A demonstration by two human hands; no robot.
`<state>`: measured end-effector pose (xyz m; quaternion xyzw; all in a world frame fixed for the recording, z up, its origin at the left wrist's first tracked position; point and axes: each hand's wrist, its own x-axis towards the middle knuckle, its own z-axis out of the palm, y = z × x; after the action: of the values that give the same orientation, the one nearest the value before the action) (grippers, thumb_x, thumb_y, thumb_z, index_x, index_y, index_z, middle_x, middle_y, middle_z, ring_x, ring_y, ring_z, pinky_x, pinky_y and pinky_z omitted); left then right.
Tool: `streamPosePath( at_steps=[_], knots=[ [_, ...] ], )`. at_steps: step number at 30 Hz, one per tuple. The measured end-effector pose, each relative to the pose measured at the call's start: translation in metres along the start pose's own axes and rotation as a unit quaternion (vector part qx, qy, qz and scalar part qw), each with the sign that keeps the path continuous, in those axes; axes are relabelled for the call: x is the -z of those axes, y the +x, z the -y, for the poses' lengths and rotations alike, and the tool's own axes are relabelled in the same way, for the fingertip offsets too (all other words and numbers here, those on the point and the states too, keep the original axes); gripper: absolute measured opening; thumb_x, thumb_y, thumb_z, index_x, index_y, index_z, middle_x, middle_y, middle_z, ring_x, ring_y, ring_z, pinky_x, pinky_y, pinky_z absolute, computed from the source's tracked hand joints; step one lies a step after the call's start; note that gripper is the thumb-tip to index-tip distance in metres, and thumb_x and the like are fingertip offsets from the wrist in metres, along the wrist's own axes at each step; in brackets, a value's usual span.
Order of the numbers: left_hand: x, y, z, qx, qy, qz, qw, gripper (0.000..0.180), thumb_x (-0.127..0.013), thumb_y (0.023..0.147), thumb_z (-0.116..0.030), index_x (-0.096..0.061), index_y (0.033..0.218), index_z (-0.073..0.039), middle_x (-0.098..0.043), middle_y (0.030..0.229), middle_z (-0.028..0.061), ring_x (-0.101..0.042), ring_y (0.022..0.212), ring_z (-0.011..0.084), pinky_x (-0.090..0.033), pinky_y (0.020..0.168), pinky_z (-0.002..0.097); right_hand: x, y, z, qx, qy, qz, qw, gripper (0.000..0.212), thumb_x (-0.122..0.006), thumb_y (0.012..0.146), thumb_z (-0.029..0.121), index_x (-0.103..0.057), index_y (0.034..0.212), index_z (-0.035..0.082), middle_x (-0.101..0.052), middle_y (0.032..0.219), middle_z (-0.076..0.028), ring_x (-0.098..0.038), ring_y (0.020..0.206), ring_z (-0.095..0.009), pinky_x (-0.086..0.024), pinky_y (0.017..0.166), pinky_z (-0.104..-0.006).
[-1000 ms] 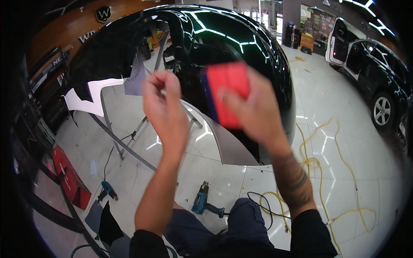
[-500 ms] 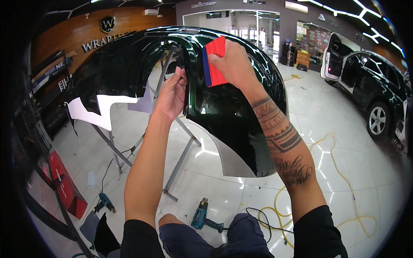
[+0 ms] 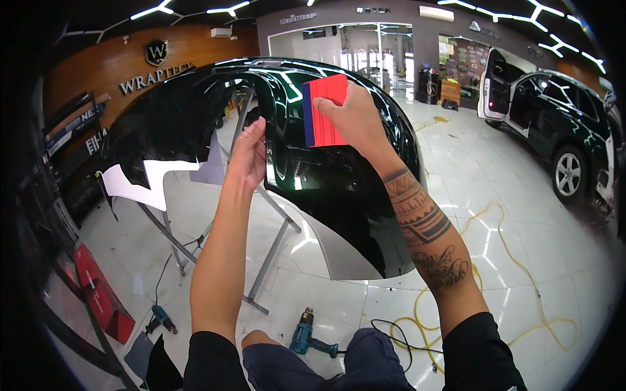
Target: The person applies a clear protective film to a dark green car fender using a red squeegee, a heat gun, and a knife. They smooth the film, heat and stretch it around curves, and trim excess material along the edges.
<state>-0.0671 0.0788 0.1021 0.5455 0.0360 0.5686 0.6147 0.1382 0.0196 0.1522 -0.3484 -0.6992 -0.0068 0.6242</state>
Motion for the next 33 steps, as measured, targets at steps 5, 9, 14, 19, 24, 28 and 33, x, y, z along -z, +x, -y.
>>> streamPosePath(
  at_steps=[5,9,14,19,24,28,33],
  knots=[
    [0.015,0.006,0.007,-0.024,-0.013,0.012,1.0,0.014,-0.06,0.093,-0.013,-0.058,0.104,-0.006,-0.067,0.1,0.0036,-0.064,0.09,0.0113,-0.052,0.081,0.0245,-0.03,0.006,0.005,0.017,-0.112,-0.027,0.993,0.025,-0.067,0.075,0.017,-0.059,0.085,-0.005,-0.065,0.08,-0.025,-0.064,0.078,-0.041,-0.052,0.072,-0.0433],
    [0.022,0.009,0.005,-0.012,-0.014,0.034,0.999,0.018,-0.061,0.093,-0.013,-0.055,0.108,-0.007,-0.065,0.104,0.0028,-0.062,0.092,0.01,-0.051,0.083,0.0248,-0.04,-0.012,0.01,0.003,-0.084,0.0,0.996,0.023,-0.064,0.077,0.015,-0.058,0.085,-0.005,-0.063,0.078,-0.026,-0.062,0.077,-0.043,-0.05,0.07,-0.0441],
    [0.009,0.0,0.001,-0.059,0.016,-0.026,0.998,0.026,-0.063,0.091,-0.015,-0.054,0.115,-0.007,-0.064,0.107,0.0044,-0.06,0.098,0.0117,-0.047,0.089,0.029,-0.018,-0.029,0.013,0.012,0.026,0.139,0.99,0.021,-0.063,0.082,0.017,-0.059,0.086,-0.004,-0.063,0.069,-0.014,-0.064,0.066,-0.025,-0.05,0.065,-0.0347],
    [-0.031,-0.083,0.002,-0.223,0.405,-0.203,0.863,0.06,-0.07,0.085,-0.024,-0.042,0.132,0.0,-0.057,0.116,0.0117,-0.055,0.107,0.0208,-0.041,0.097,0.0329,-0.019,-0.087,0.032,-0.1,0.155,0.082,0.979,0.031,-0.059,0.085,0.015,-0.049,0.11,0.0,-0.062,0.087,-0.011,-0.061,0.075,-0.017,-0.05,0.071,-0.0316],
    [-0.055,-0.228,0.025,-0.071,0.293,-0.11,0.947,0.098,-0.081,0.066,-0.036,-0.033,0.144,-0.002,-0.043,0.127,0.0135,-0.048,0.118,0.0271,-0.039,0.099,0.0373,-0.064,-0.184,0.045,0.039,0.267,0.399,0.876,0.05,-0.06,0.082,0.013,-0.039,0.126,-0.002,-0.049,0.122,-0.022,-0.052,0.112,-0.03,-0.045,0.089,-0.0396],
    [0.063,-0.374,0.062,0.245,0.587,-0.143,0.758,0.095,-0.079,0.064,-0.035,-0.035,0.145,-0.01,-0.042,0.126,0.0186,-0.05,0.113,0.0329,-0.043,0.094,0.0398,-0.044,-0.227,0.032,0.029,0.23,0.569,0.789,0.048,-0.062,0.087,0.016,-0.048,0.13,-0.001,-0.053,0.124,-0.02,-0.057,0.107,-0.031,-0.048,0.089,-0.0359],
    [0.092,-0.475,0.125,0.449,0.732,-0.122,0.497,0.087,-0.075,0.067,-0.046,-0.039,0.143,-0.022,-0.033,0.142,0.0211,-0.041,0.125,0.0366,-0.034,0.104,0.0474,0.014,-0.232,0.023,-0.118,0.34,0.473,0.804,0.041,-0.063,0.089,0.018,-0.055,0.127,0.002,-0.064,0.113,-0.013,-0.065,0.094,-0.023,-0.052,0.079,-0.0325]
  ],
)
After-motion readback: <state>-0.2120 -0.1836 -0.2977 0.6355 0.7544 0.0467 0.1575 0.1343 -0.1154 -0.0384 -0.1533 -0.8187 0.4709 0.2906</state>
